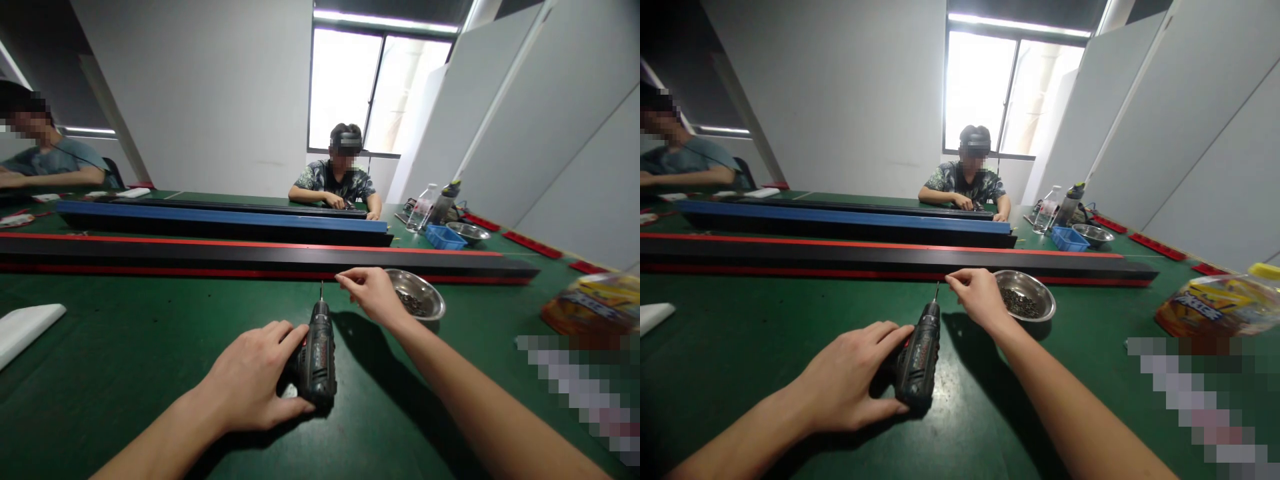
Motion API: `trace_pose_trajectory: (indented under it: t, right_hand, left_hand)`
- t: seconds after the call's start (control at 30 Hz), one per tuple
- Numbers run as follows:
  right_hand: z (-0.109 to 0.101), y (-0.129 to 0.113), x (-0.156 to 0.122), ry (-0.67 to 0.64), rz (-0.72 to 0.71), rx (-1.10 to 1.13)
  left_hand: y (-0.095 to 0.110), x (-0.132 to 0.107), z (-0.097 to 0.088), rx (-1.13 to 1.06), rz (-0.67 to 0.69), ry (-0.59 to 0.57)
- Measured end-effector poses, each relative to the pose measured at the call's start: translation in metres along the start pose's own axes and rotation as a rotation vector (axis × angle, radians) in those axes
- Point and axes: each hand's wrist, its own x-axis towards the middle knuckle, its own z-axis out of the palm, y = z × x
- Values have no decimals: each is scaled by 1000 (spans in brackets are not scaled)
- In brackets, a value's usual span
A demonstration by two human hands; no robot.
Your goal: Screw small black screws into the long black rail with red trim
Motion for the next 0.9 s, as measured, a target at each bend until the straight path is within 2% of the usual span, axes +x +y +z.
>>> trace_pose_trajectory:
  t: [0.13, 0.23, 0.3, 0.47, 0.9]
  right_hand:
    - [44, 27, 18, 110, 74, 19]
    - [63, 49, 29, 169, 190, 22]
    - [69, 57, 32, 194, 215, 13]
    - [73, 62, 32, 155, 158, -13]
    - [70, 71, 34, 139, 148, 37]
  left_hand:
    - [-1, 0, 0, 0, -7, -5]
    - [-3, 1, 1, 6, -11, -9]
    - [-3, 1, 2, 8, -9, -9]
    - [-1, -2, 1, 7, -1, -3]
    - [1, -1, 0, 2, -10, -39]
